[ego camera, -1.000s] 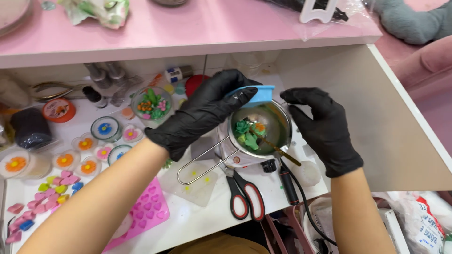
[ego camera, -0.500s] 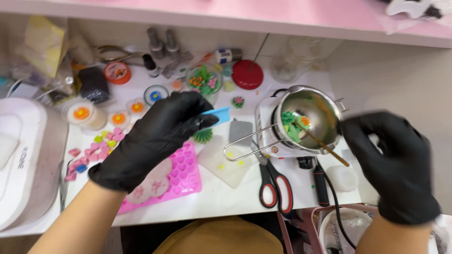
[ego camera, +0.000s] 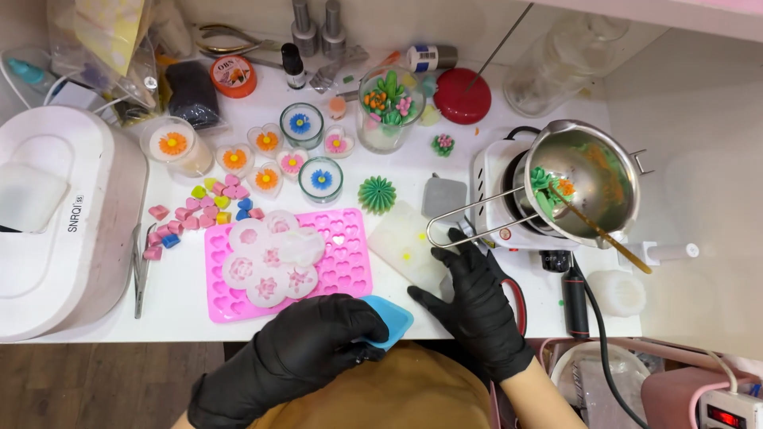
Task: Making candles by melting wax and using molds.
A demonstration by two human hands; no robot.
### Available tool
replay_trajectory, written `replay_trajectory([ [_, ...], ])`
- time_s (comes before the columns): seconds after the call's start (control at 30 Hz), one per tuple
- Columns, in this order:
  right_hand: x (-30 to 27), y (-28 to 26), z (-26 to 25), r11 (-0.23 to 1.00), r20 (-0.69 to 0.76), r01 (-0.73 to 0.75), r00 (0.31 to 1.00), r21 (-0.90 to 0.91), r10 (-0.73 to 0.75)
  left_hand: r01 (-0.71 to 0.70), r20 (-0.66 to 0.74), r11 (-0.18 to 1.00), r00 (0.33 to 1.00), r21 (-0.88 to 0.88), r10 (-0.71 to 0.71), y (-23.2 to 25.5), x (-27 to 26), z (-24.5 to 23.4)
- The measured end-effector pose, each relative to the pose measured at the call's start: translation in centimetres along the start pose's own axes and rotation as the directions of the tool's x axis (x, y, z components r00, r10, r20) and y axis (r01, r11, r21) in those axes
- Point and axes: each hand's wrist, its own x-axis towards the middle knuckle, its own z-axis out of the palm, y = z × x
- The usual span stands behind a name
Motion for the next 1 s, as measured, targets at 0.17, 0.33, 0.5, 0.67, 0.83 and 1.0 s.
replay_trajectory([
  [0.17,-0.2,0.2,0.3,1.0,-0.049,-0.023,0.998,0.008,0.024,0.09,0.07,0.993,0.994,-0.071,-0.086,-0.2,0.0,1.0],
  [0.33,-0.7,-0.5,-1.2,0.996,-0.061,-0.07,0.995,0.058,0.073,-0.139,0.069,0.96,0.99,0.242,0.126,-0.4,0.9,1.7],
  [0.5,-3.3,0.4,-1.4,0.918,-0.171,-0.08,0.973,0.387,0.157,-0.249,0.05,0.782,0.962,0.571,0.27,-3.0,1.7,4.5],
  [0.67,-5.5,-0.1,-2.5,0.88,-0.28,-0.089,0.929,0.468,0.243,-0.185,0.019,0.7,0.971,0.69,0.238,-3.4,3.3,5.7],
  [0.83,-6.3,0.2,-3.3,0.673,-0.235,-0.17,0.852,0.72,0.467,-0.165,-0.133,0.759,0.94,0.63,0.315,-0.3,5.0,5.5],
  [1.0,-3.8,-1.1,-6.3,0.329,-0.01,-0.383,0.639,0.863,0.769,-0.122,-0.19,0.789,0.938,0.602,0.289,-0.1,5.9,5.7],
])
